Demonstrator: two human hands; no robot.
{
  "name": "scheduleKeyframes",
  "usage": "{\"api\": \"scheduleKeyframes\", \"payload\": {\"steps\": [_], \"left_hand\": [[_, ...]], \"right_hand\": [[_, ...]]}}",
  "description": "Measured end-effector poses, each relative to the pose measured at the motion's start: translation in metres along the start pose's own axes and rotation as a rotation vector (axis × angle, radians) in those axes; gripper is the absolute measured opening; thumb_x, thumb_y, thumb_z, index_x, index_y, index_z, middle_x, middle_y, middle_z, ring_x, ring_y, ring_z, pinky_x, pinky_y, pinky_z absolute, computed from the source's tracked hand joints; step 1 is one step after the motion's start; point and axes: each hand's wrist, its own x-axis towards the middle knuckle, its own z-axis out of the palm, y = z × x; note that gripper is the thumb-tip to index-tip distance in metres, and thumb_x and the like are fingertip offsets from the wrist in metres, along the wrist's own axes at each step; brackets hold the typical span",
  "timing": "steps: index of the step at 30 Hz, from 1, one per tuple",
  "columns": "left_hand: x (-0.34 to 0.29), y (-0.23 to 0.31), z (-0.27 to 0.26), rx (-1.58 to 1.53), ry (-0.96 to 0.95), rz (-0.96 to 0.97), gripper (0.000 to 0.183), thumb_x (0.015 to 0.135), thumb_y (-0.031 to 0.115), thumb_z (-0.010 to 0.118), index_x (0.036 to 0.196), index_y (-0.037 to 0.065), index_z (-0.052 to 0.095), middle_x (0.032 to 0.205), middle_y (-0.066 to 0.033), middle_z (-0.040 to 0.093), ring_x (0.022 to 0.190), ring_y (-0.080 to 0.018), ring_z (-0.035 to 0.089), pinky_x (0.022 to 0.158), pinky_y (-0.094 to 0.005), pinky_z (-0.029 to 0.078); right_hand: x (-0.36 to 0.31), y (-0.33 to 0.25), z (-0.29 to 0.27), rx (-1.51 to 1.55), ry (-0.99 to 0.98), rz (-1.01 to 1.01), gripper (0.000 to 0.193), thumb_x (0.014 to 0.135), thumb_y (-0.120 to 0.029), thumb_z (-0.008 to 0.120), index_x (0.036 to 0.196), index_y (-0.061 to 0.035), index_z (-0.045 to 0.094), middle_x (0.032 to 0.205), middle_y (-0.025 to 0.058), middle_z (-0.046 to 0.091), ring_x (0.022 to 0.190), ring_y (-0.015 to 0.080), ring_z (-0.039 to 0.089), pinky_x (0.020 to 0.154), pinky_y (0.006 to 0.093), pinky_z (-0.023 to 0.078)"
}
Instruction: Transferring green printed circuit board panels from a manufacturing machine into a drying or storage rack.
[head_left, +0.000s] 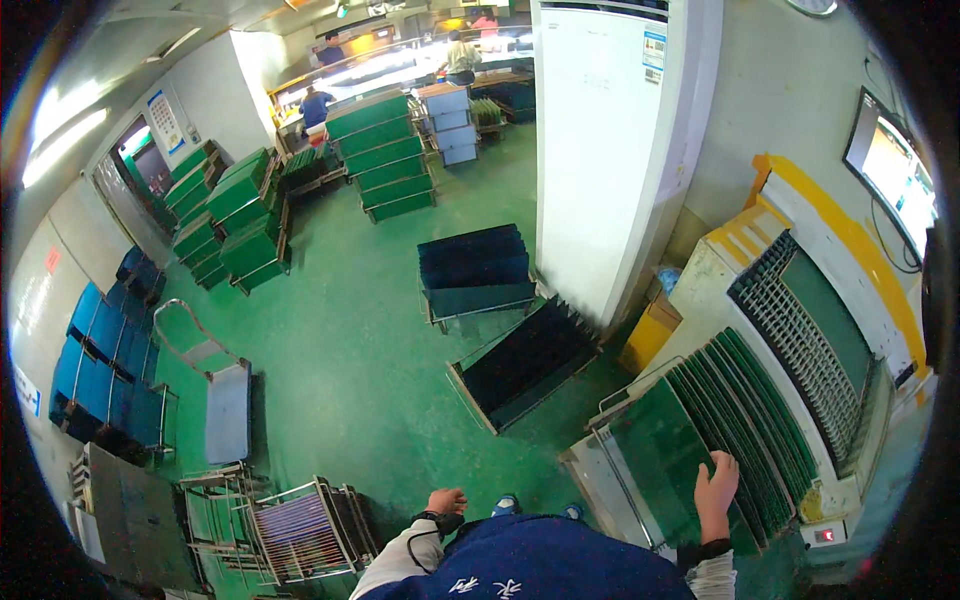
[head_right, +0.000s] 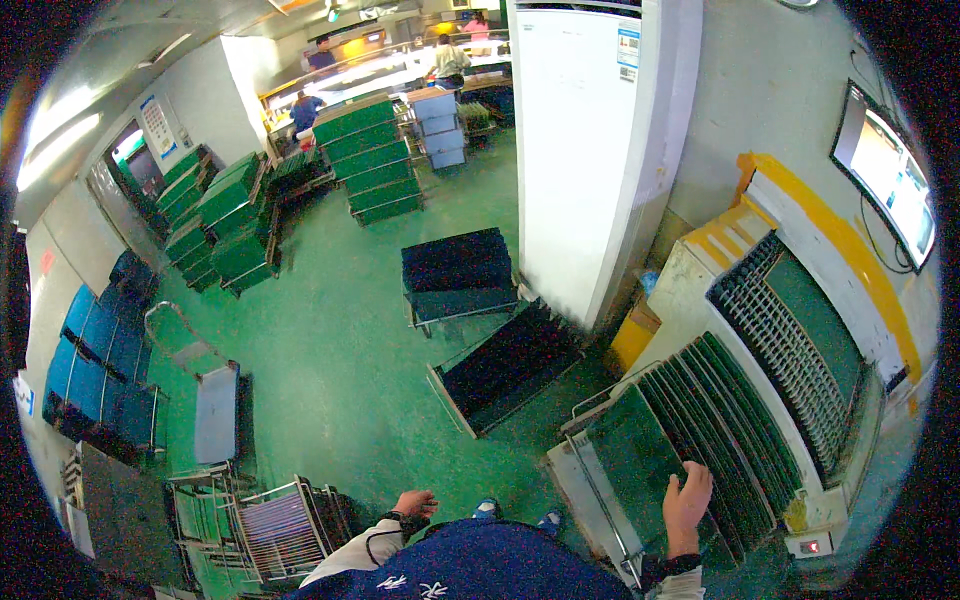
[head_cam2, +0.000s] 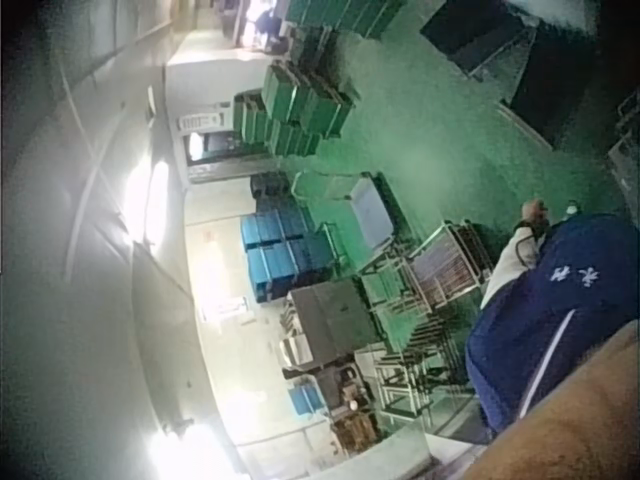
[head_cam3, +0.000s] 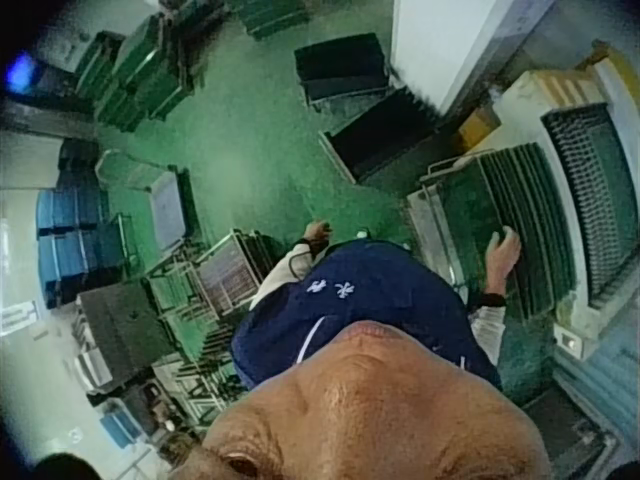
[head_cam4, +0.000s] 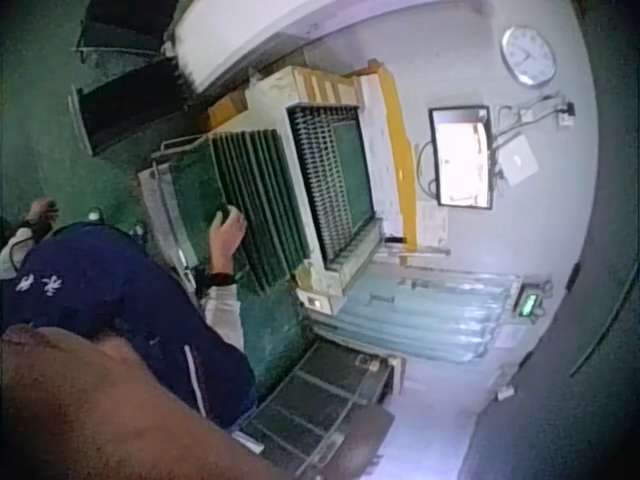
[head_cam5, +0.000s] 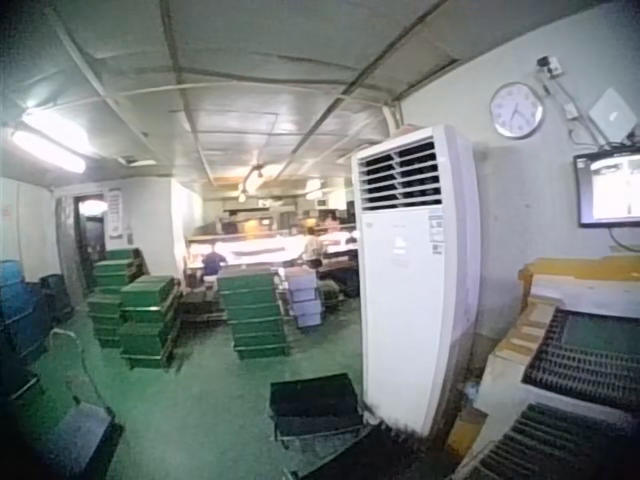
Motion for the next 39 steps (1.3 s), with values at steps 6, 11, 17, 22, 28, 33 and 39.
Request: {"api": "scheduleKeyframes", "payload": {"steps": [6, 11, 17, 22, 28, 33, 39], "left_hand": [[-0.012, 0.0, 0.011, 0.238, 0.035, 0.191, 0.019, 0.088, 0.012, 0.057, 0.104, 0.002, 0.057, 0.091, -0.0101, 0.065, 0.07, -0.0199, 0.061, 0.055, -0.0335, 0.047], [-0.019, 0.006, -0.001, -0.033, 0.036, 0.02, 0.023, 0.087, 0.014, 0.058, 0.107, 0.002, 0.057, 0.095, -0.0125, 0.065, 0.076, -0.0217, 0.063, 0.057, -0.0344, 0.048], [-0.021, 0.008, 0.004, 0.124, 0.081, 0.091, 0.022, 0.082, 0.011, 0.062, 0.102, 0.002, 0.058, 0.096, -0.0126, 0.066, 0.08, -0.0231, 0.066, 0.06, -0.0341, 0.05], [-0.012, 0.002, -0.004, 0.339, -0.045, 0.163, 0.022, 0.078, 0.003, 0.064, 0.099, 0.002, 0.058, 0.096, -0.0081, 0.068, 0.087, -0.0194, 0.068, 0.068, -0.0332, 0.055], [-0.011, 0.007, 0.015, -0.1, -0.071, -0.038, 0.014, 0.089, 0.007, 0.052, 0.102, 0.003, 0.057, 0.102, -0.0127, 0.067, 0.091, -0.0244, 0.067, 0.068, -0.0346, 0.054], [0.004, -0.008, 0.005, 0.256, -0.107, 0.11, 0.027, 0.094, 0.016, 0.05, 0.114, -0.001, 0.054, 0.11, -0.0162, 0.065, 0.093, -0.028, 0.066, 0.069, -0.0373, 0.053], [-0.001, 0.001, 0.027, 0.063, 0.091, -0.076, 0.024, 0.091, 0.011, 0.053, 0.113, 0.004, 0.058, 0.105, -0.0144, 0.067, 0.089, -0.0256, 0.067, 0.069, -0.0359, 0.054]], "right_hand": [[0.01, 0.006, 0.005, 0.05, 0.043, 0.095, 0.028, 0.076, -0.006, 0.069, 0.1, -0.003, 0.055, 0.101, 0.0135, 0.061, 0.098, 0.0345, 0.057, 0.086, 0.0446, 0.045], [0.011, 0.004, 0.009, -0.107, -0.09, 0.046, 0.025, 0.077, -0.012, 0.071, 0.094, -0.0036, 0.055, 0.096, 0.0157, 0.061, 0.096, 0.0359, 0.059, 0.079, 0.0464, 0.047], [0.014, 0.017, 0.01, -0.136, -0.157, 0.15, 0.022, 0.078, -0.015, 0.07, 0.093, -0.0016, 0.061, 0.086, 0.0202, 0.064, 0.086, 0.0416, 0.062, 0.073, 0.0491, 0.048], [0.023, 0.033, 0.018, -0.183, -0.235, 0.146, 0.023, 0.076, -0.02, 0.071, 0.086, -0.001, 0.063, 0.085, 0.0219, 0.064, 0.084, 0.0414, 0.062, 0.072, 0.0496, 0.048], [0.028, 0.048, 0.017, -0.193, -0.302, 0.155, 0.03, 0.072, -0.023, 0.076, 0.085, 0.0013, 0.065, 0.087, 0.0223, 0.065, 0.088, 0.0408, 0.063, 0.078, 0.0479, 0.049], [0.036, 0.029, 0.006, -0.177, -0.333, 0.185, 0.038, 0.072, -0.024, 0.076, 0.099, 0.0016, 0.067, 0.093, 0.0233, 0.066, 0.093, 0.0402, 0.063, 0.08, 0.0471, 0.05], [0.032, 0.031, 0.012, -0.162, -0.317, 0.222, 0.038, 0.073, -0.025, 0.075, 0.1, 0.0014, 0.067, 0.095, 0.0234, 0.066, 0.094, 0.0397, 0.063, 0.081, 0.0472, 0.05]]}}
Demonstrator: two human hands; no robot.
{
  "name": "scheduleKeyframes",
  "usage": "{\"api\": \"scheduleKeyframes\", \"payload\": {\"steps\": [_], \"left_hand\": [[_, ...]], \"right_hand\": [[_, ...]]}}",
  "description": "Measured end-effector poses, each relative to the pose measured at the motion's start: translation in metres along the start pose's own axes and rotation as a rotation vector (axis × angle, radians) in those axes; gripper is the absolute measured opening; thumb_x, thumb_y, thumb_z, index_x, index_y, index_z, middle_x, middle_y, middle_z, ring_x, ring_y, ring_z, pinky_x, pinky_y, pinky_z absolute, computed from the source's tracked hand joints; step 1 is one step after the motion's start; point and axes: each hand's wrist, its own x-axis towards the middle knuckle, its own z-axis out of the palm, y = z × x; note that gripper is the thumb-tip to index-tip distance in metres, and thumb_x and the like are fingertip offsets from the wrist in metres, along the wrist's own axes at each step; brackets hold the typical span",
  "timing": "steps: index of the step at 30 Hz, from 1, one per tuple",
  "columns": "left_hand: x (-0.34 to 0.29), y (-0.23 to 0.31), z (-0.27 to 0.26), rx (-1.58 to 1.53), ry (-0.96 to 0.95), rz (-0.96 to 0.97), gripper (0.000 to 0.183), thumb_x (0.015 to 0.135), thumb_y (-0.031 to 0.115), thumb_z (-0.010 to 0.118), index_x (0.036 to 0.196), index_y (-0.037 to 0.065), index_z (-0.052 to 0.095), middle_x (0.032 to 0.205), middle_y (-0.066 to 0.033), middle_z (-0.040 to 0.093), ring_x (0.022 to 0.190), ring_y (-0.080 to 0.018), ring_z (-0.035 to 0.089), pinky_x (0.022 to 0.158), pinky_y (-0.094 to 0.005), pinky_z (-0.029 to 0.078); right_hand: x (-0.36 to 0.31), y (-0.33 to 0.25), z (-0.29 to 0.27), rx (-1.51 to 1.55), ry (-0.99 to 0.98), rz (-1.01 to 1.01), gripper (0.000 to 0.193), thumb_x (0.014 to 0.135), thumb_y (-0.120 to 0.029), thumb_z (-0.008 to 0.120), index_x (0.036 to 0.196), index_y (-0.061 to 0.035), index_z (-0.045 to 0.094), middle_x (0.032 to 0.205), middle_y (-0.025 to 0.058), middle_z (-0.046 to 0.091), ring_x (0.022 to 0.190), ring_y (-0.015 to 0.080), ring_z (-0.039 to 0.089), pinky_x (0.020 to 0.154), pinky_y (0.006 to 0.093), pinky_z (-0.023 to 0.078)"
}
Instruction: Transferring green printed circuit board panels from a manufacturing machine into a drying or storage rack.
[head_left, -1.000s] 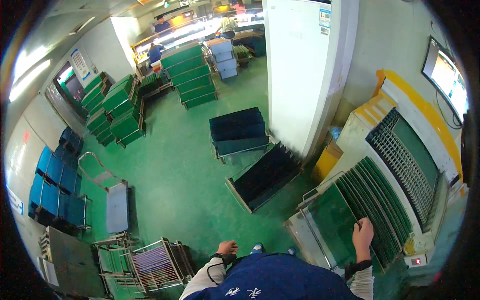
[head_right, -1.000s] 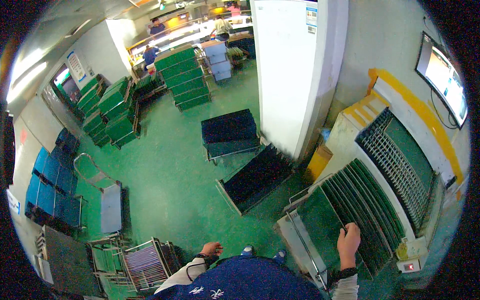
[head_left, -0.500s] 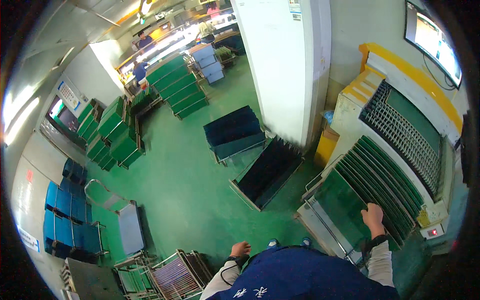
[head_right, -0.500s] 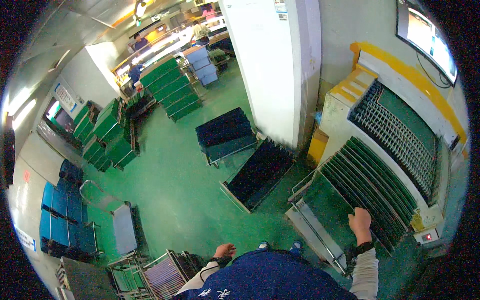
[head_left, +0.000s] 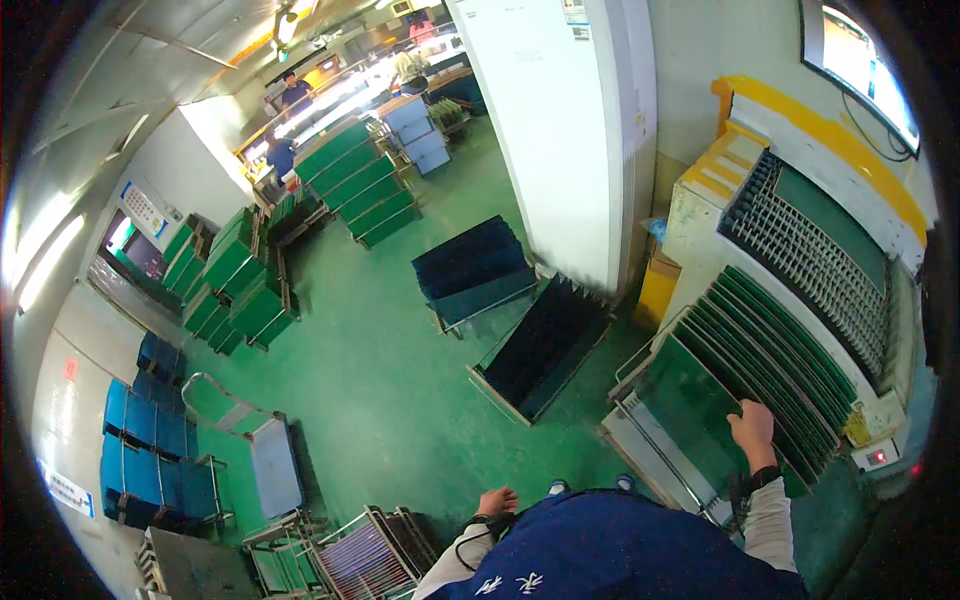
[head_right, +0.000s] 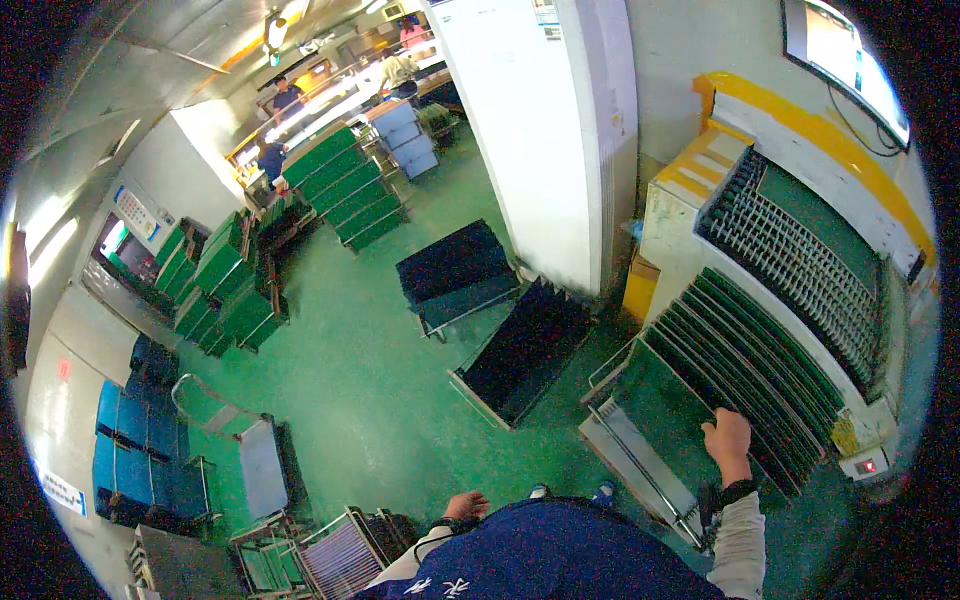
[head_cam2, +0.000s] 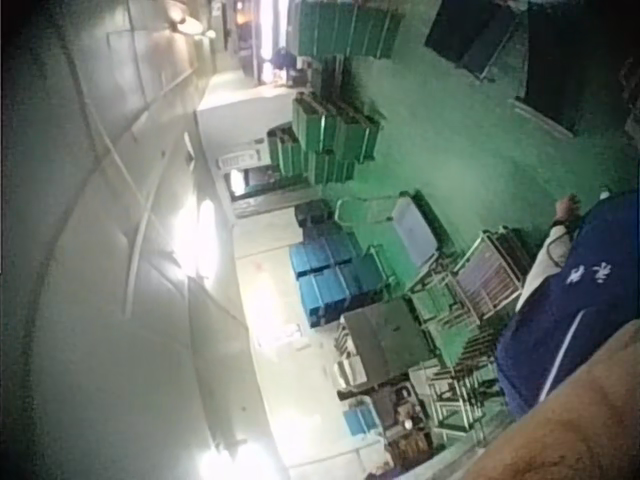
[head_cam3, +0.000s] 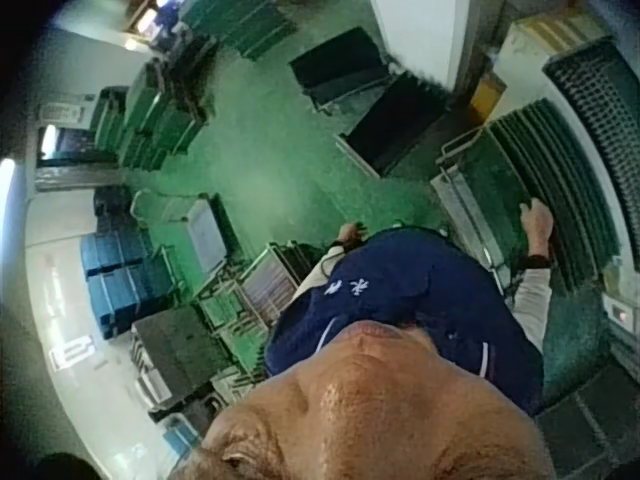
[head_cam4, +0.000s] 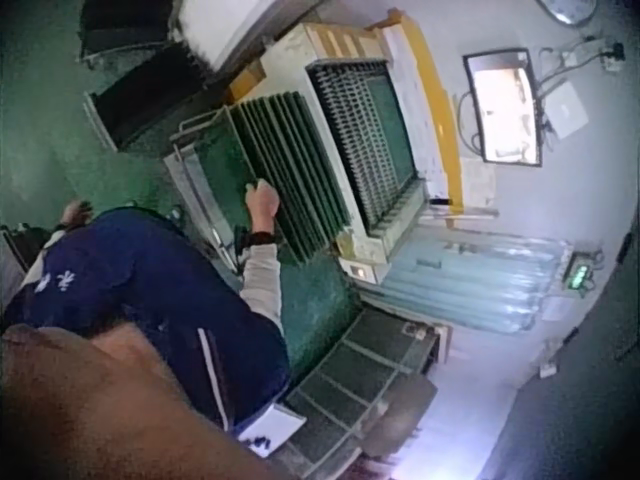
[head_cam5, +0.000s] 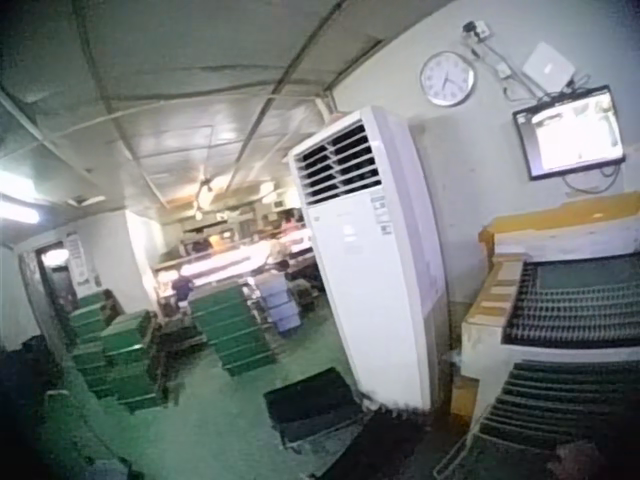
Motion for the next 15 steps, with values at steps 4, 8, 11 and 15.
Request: {"api": "scheduleKeyframes", "payload": {"steps": [4, 8, 11, 15], "left_hand": [[-0.011, -0.003, -0.001, 1.159, -0.094, 0.671, 0.029, 0.091, 0.015, 0.056, 0.116, 0.002, 0.059, 0.101, -0.012, 0.069, 0.085, -0.0211, 0.069, 0.066, -0.0326, 0.054], [0.005, -0.005, -0.009, 0.863, -0.127, 0.534, 0.025, 0.088, 0.013, 0.057, 0.11, 0.002, 0.063, 0.095, -0.0096, 0.072, 0.08, -0.0166, 0.07, 0.066, -0.0304, 0.055], [0.001, -0.008, -0.014, 0.967, -0.115, 0.711, 0.023, 0.093, 0.012, 0.054, 0.109, -0.002, 0.061, 0.098, -0.0128, 0.07, 0.08, -0.0206, 0.069, 0.065, -0.031, 0.055], [-0.015, -0.001, 0.005, 0.391, -0.164, 0.397, 0.029, 0.095, 0.014, 0.053, 0.115, -0.006, 0.055, 0.103, -0.0162, 0.066, 0.08, -0.0266, 0.068, 0.063, -0.0344, 0.055]], "right_hand": [[-0.004, 0.005, -0.003, -0.002, 0.019, 0.0, 0.038, 0.074, -0.025, 0.074, 0.101, -0.0001, 0.066, 0.093, 0.0228, 0.066, 0.092, 0.0402, 0.063, 0.081, 0.0482, 0.049], [-0.006, 0.004, -0.007, 0.011, 0.066, -0.071, 0.042, 0.076, -0.026, 0.071, 0.109, -0.0013, 0.061, 0.095, 0.023, 0.065, 0.091, 0.041, 0.062, 0.08, 0.0494, 0.049], [-0.007, -0.005, -0.006, 0.139, 0.027, -0.085, 0.04, 0.081, -0.021, 0.067, 0.116, -0.0046, 0.059, 0.104, 0.0221, 0.064, 0.098, 0.0409, 0.059, 0.083, 0.0471, 0.048], [-0.032, -0.011, -0.021, 0.227, 0.228, -0.231, 0.041, 0.081, -0.01, 0.065, 0.121, -0.0075, 0.056, 0.111, 0.0161, 0.062, 0.101, 0.0369, 0.059, 0.085, 0.0444, 0.049]]}}
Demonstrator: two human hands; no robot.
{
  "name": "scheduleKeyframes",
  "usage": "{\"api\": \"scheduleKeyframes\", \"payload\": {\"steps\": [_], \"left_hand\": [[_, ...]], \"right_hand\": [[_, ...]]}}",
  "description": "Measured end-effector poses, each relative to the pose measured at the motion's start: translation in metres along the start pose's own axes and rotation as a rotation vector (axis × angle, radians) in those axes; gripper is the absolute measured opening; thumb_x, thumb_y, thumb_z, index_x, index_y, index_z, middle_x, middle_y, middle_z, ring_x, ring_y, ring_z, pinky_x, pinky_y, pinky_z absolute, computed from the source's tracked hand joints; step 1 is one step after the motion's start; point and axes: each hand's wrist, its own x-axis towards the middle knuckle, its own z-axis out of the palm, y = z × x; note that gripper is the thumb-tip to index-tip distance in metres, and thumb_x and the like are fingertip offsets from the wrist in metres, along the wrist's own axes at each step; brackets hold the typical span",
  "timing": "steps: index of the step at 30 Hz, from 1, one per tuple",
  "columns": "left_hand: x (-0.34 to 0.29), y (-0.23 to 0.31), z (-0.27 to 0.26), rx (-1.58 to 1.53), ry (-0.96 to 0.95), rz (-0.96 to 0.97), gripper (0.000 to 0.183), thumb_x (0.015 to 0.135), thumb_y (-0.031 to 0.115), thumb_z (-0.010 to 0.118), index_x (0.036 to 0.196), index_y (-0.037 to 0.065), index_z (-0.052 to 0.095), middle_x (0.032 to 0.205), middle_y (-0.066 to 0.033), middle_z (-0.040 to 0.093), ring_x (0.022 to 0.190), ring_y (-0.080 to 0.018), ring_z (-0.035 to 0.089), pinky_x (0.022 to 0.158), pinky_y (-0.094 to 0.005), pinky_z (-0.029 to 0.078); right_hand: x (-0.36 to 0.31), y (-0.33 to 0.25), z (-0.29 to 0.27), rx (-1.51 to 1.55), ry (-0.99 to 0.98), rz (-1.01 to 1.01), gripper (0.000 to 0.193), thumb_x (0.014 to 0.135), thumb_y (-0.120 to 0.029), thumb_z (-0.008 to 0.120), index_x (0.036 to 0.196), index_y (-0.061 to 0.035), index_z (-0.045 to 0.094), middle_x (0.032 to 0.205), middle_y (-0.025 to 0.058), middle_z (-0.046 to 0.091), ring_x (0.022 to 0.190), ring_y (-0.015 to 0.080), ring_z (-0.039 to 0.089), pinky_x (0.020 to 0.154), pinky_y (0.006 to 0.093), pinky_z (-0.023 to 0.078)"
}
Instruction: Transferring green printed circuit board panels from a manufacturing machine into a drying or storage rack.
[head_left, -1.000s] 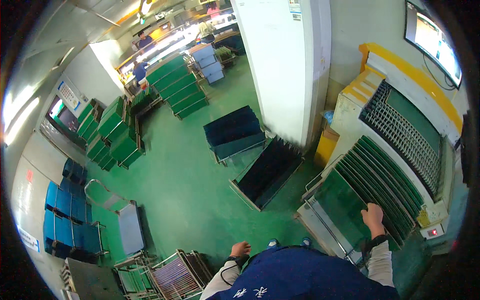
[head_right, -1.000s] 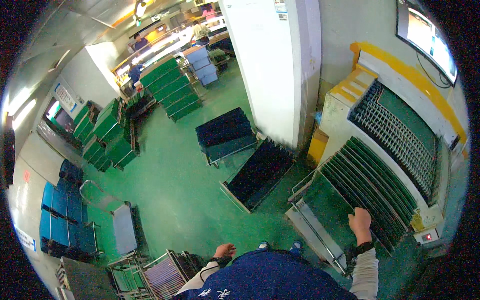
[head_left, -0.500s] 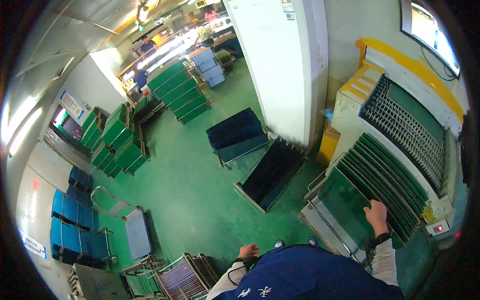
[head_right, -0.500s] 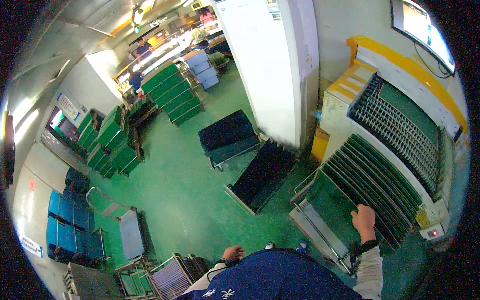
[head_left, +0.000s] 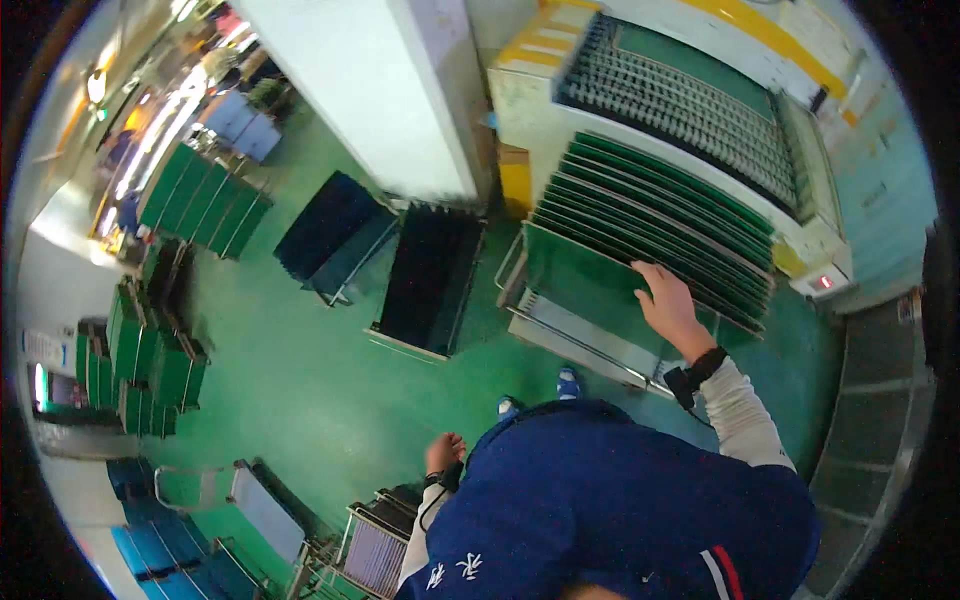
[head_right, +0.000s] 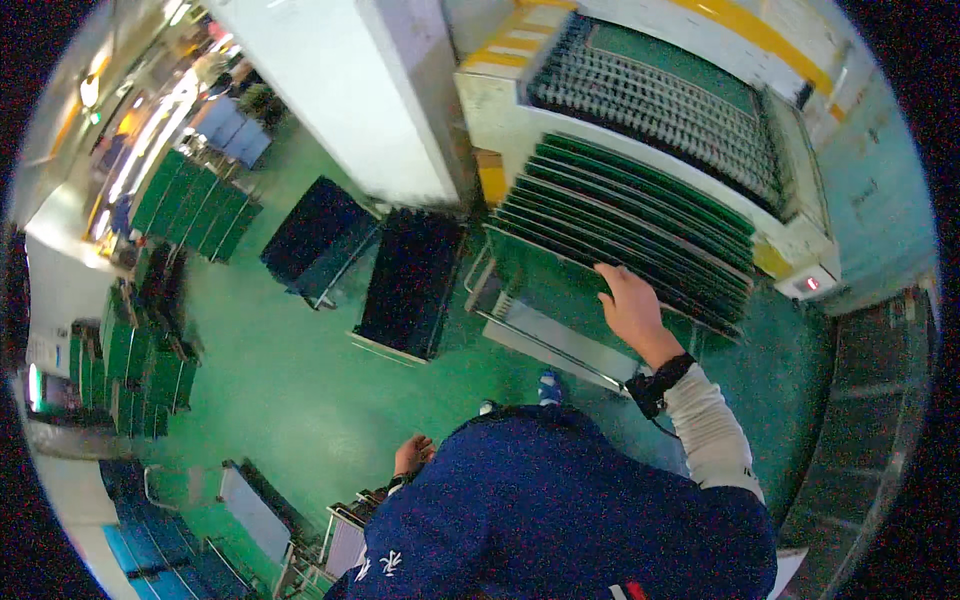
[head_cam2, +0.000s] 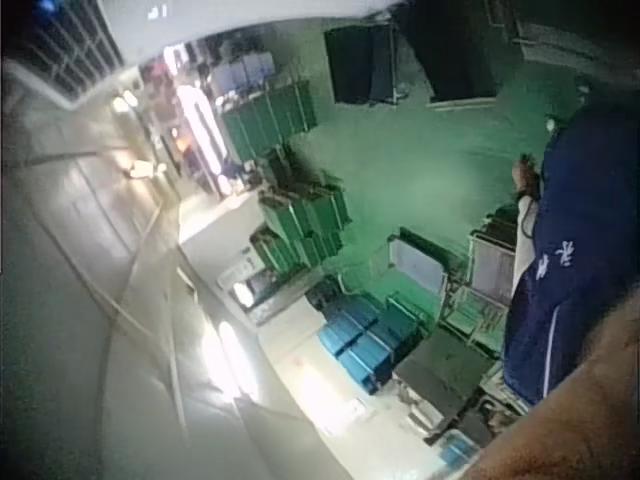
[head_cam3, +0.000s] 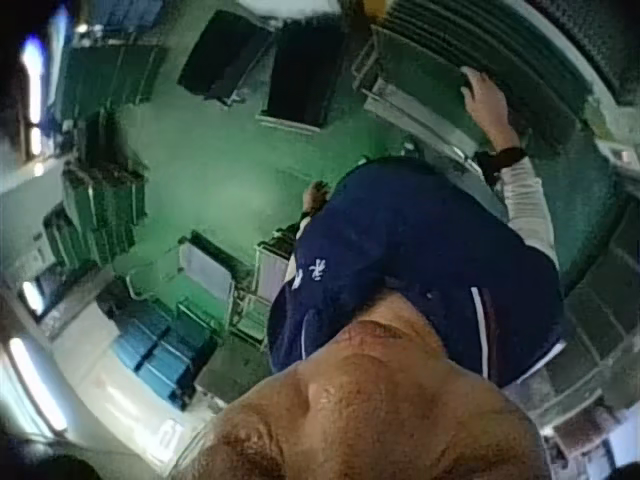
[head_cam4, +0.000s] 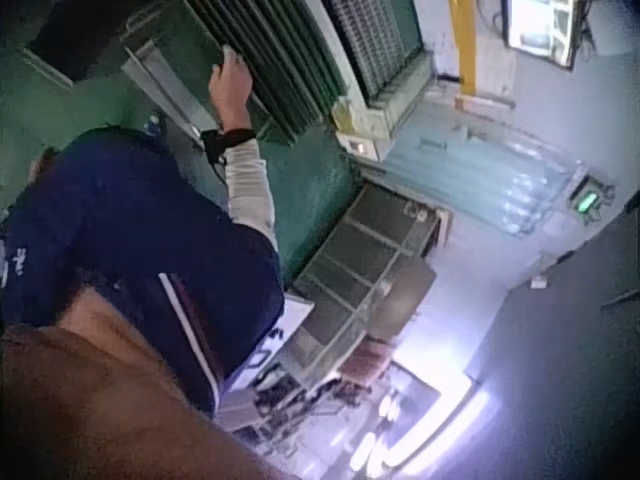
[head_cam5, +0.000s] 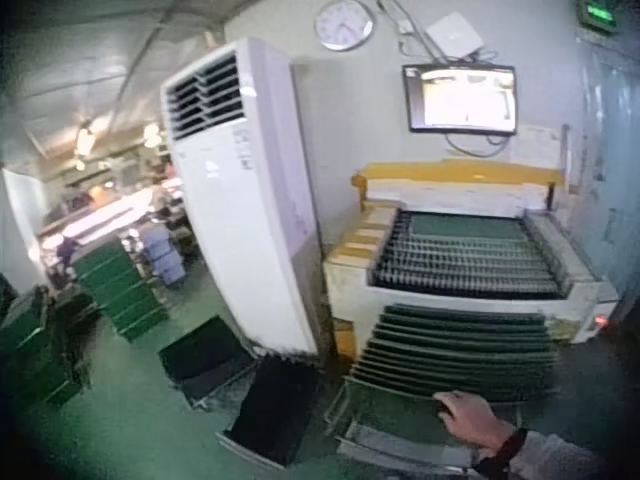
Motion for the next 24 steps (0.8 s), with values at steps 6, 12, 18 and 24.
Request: {"api": "scheduleKeyframes", "payload": {"steps": [6, 12, 18, 24], "left_hand": [[0.021, 0.006, 0.003, -0.301, 0.092, -0.342, 0.031, 0.094, 0.017, 0.054, 0.115, -0.007, 0.053, 0.1, -0.0166, 0.064, 0.078, -0.0281, 0.067, 0.061, -0.0352, 0.054], [0.058, -0.007, -0.015, -0.417, -0.063, -0.333, 0.031, 0.094, 0.017, 0.054, 0.115, -0.006, 0.052, 0.102, -0.0169, 0.064, 0.08, -0.0285, 0.067, 0.061, -0.0355, 0.054], [0.05, 0.0, -0.001, 0.057, -0.137, -0.052, 0.026, 0.094, 0.02, 0.053, 0.11, 0.0, 0.055, 0.101, -0.0137, 0.064, 0.082, -0.0269, 0.065, 0.066, -0.0355, 0.052], [0.039, 0.013, -0.013, -0.364, -0.108, -0.284, 0.03, 0.096, 0.029, 0.052, 0.111, 0.003, 0.056, 0.103, -0.0108, 0.064, 0.089, -0.0276, 0.062, 0.075, -0.0385, 0.052]], "right_hand": [[-0.031, -0.008, -0.013, -0.036, 0.053, -0.029, 0.05, 0.075, -0.004, 0.067, 0.124, -0.0069, 0.055, 0.13, 0.0117, 0.051, 0.118, 0.0331, 0.048, 0.099, 0.0445, 0.04], [-0.05, -0.018, -0.008, -0.172, 0.062, -0.026, 0.055, 0.072, -0.005, 0.069, 0.125, -0.0037, 0.055, 0.148, 0.0113, 0.036, 0.134, 0.0321, 0.036, 0.109, 0.0481, 0.032], [-0.056, -0.017, 0.002, -0.181, 0.071, 0.006, 0.051, 0.078, -0.009, 0.061, 0.128, -0.0036, 0.054, 0.151, 0.014, 0.031, 0.138, 0.0344, 0.031, 0.111, 0.0512, 0.028], [-0.062, -0.016, 0.003, -0.152, 0.083, 0.01, 0.057, 0.076, -0.007, 0.066, 0.131, -0.0046, 0.052, 0.153, 0.0142, 0.028, 0.14, 0.0344, 0.028, 0.113, 0.0506, 0.026]]}}
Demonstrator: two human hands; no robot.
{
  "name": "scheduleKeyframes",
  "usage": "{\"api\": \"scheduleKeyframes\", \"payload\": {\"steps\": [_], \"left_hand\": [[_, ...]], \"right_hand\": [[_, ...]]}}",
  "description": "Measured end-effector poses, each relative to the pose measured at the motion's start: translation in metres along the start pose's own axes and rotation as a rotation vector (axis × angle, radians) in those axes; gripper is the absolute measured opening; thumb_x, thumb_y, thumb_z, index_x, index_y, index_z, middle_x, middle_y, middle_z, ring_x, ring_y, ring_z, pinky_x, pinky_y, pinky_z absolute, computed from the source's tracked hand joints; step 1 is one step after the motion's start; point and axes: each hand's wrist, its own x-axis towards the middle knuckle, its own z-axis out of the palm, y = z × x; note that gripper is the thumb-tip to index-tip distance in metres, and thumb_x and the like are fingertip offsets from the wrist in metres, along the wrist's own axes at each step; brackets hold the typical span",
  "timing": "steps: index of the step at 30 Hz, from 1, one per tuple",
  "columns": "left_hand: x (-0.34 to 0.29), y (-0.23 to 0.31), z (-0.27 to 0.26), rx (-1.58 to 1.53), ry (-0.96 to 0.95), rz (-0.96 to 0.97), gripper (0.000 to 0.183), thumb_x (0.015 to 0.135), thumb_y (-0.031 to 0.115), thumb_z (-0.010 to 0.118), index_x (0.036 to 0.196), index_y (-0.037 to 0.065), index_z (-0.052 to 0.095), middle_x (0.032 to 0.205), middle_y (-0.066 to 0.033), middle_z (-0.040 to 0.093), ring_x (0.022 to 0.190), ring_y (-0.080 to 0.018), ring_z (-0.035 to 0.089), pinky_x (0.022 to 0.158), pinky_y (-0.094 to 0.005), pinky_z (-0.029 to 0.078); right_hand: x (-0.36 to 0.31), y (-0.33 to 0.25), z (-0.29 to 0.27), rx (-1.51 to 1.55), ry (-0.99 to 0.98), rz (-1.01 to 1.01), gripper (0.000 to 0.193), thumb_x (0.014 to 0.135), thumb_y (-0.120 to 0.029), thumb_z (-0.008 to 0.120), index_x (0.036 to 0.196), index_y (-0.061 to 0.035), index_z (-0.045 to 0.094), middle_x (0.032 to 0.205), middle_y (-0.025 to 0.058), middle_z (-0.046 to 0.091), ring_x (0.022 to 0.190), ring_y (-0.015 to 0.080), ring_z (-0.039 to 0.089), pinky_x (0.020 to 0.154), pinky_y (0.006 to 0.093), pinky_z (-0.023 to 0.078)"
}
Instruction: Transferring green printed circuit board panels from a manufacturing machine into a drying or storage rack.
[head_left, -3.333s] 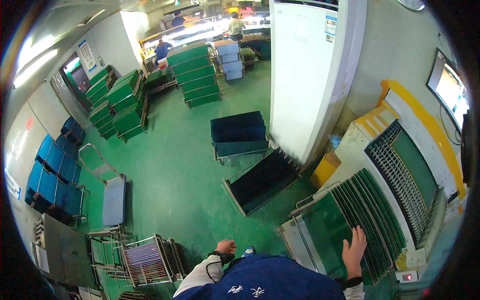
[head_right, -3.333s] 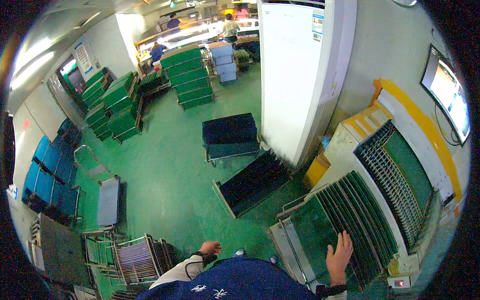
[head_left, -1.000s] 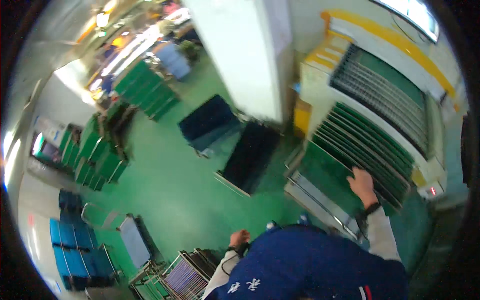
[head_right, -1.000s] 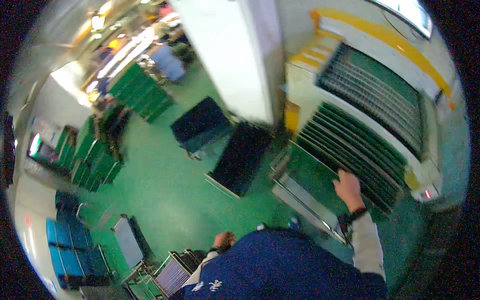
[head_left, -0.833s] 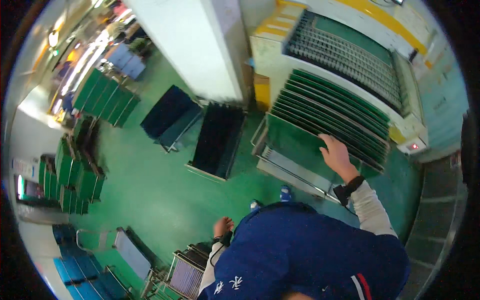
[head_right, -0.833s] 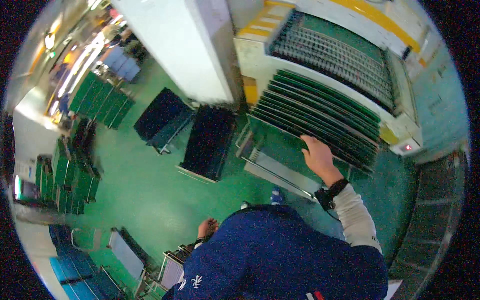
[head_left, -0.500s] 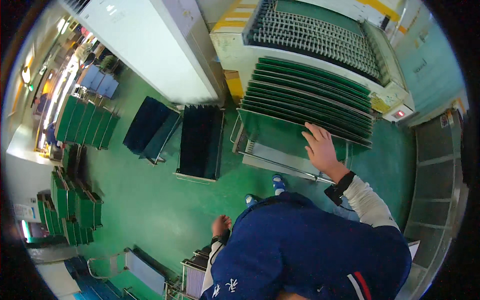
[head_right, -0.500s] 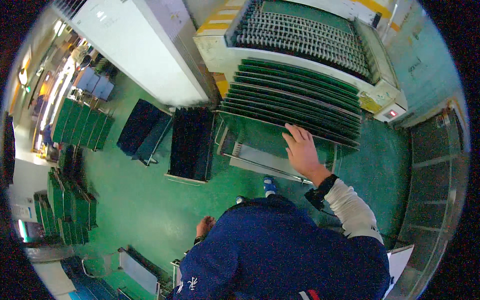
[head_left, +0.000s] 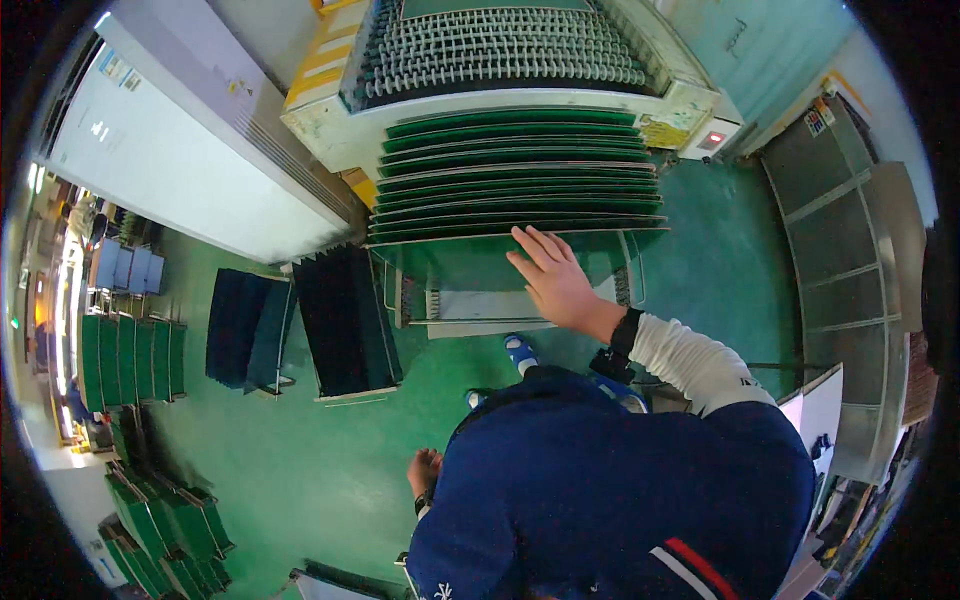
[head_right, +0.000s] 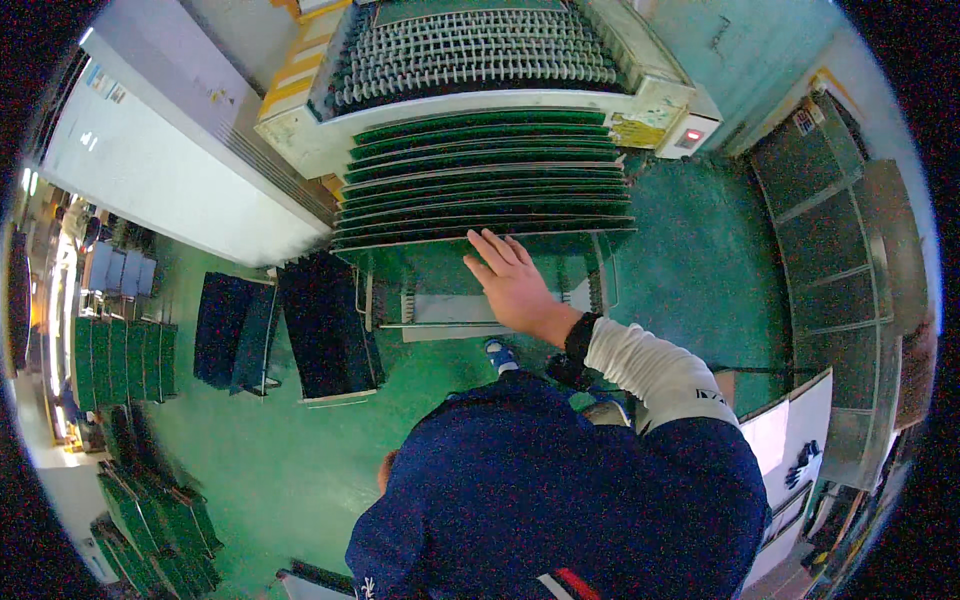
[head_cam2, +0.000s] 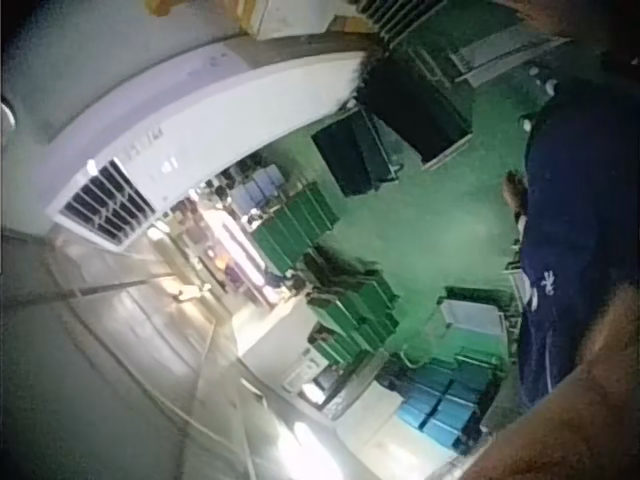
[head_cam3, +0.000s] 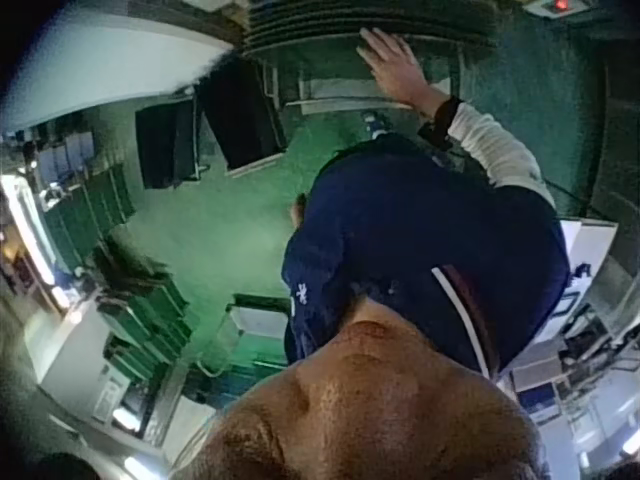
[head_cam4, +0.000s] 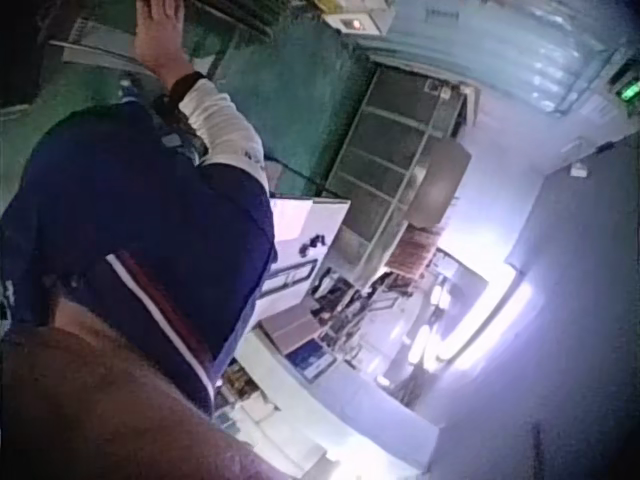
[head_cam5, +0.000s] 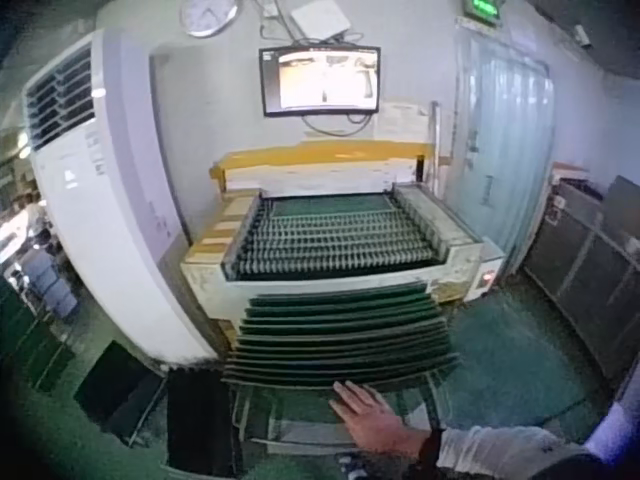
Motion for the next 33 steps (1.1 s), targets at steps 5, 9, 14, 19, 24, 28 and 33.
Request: {"api": "scheduleKeyframes", "payload": {"steps": [5, 9, 14, 19, 24, 28, 33], "left_hand": [[-0.007, -0.001, 0.007, 0.22, 0.13, 0.049, 0.034, 0.096, 0.034, 0.052, 0.112, 0.004, 0.056, 0.103, -0.0107, 0.064, 0.091, -0.0283, 0.063, 0.077, -0.0383, 0.051], [0.008, 0.003, -0.017, 0.48, 0.017, 0.126, 0.037, 0.096, 0.034, 0.052, 0.117, 0.003, 0.055, 0.109, -0.0113, 0.063, 0.094, -0.0288, 0.063, 0.08, -0.0394, 0.051], [0.024, 0.006, -0.003, 0.096, 0.092, -0.115, 0.037, 0.097, 0.029, 0.05, 0.122, 0.002, 0.052, 0.121, -0.0132, 0.059, 0.103, -0.0283, 0.06, 0.08, -0.0392, 0.05], [0.014, 0.009, 0.013, 0.105, 0.08, -0.036, 0.037, 0.098, 0.022, 0.05, 0.124, -0.003, 0.05, 0.119, -0.013, 0.058, 0.104, -0.0276, 0.058, 0.082, -0.0403, 0.05], [0.008, 0.006, 0.006, 0.487, -0.063, 0.147, 0.038, 0.097, 0.022, 0.05, 0.126, -0.003, 0.049, 0.115, -0.0135, 0.059, 0.094, -0.0272, 0.06, 0.078, -0.0396, 0.051], [-0.004, 0.014, 0.029, 0.095, 0.127, -0.061, 0.035, 0.096, 0.017, 0.05, 0.123, -0.004, 0.049, 0.113, -0.0145, 0.06, 0.09, -0.0266, 0.061, 0.073, -0.0378, 0.052], [-0.007, 0.009, 0.017, 0.048, 0.141, -0.092, 0.032, 0.095, 0.014, 0.052, 0.121, -0.005, 0.049, 0.113, -0.0148, 0.06, 0.088, -0.0268, 0.062, 0.072, -0.0388, 0.053]], "right_hand": [[-0.001, 0.001, 0.007, -0.008, 0.004, 0.006, 0.056, 0.076, -0.007, 0.066, 0.13, -0.0041, 0.052, 0.153, 0.0146, 0.028, 0.14, 0.0346, 0.028, 0.113, 0.0506, 0.025], [0.008, 0.005, 0.005, -0.074, 0.009, 0.012, 0.065, 0.075, -0.008, 0.067, 0.136, -0.0055, 0.047, 0.152, 0.0142, 0.029, 0.139, 0.0335, 0.029, 0.112, 0.0496, 0.026], [0.02, 0.004, 0.001, -0.046, 0.036, 0.034, 0.073, 0.074, -0.008, 0.068, 0.141, -0.0056, 0.04, 0.148, 0.0132, 0.034, 0.136, 0.0315, 0.033, 0.111, 0.0481, 0.028], [0.017, -0.003, 0.001, -0.031, 0.06, 0.033, 0.072, 0.073, -0.008, 0.068, 0.14, -0.0039, 0.041, 0.14, 0.012, 0.041, 0.128, 0.0307, 0.04, 0.109, 0.047, 0.03], [0.019, -0.006, 0.0, -0.031, 0.097, 0.036, 0.07, 0.071, -0.006, 0.068, 0.137, -0.0034, 0.044, 0.133, 0.0115, 0.046, 0.122, 0.0298, 0.043, 0.105, 0.0462, 0.034], [0.02, -0.002, 0.003, -0.067, 0.105, 0.022, 0.065, 0.07, -0.005, 0.067, 0.132, -0.0031, 0.049, 0.126, 0.011, 0.048, 0.12, 0.0295, 0.045, 0.102, 0.0451, 0.036], [0.016, -0.009, 0.003, -0.047, 0.118, -0.004, 0.061, 0.071, -0.004, 0.066, 0.13, -0.0028, 0.052, 0.124, 0.0108, 0.048, 0.119, 0.0297, 0.046, 0.101, 0.0452, 0.036]]}}
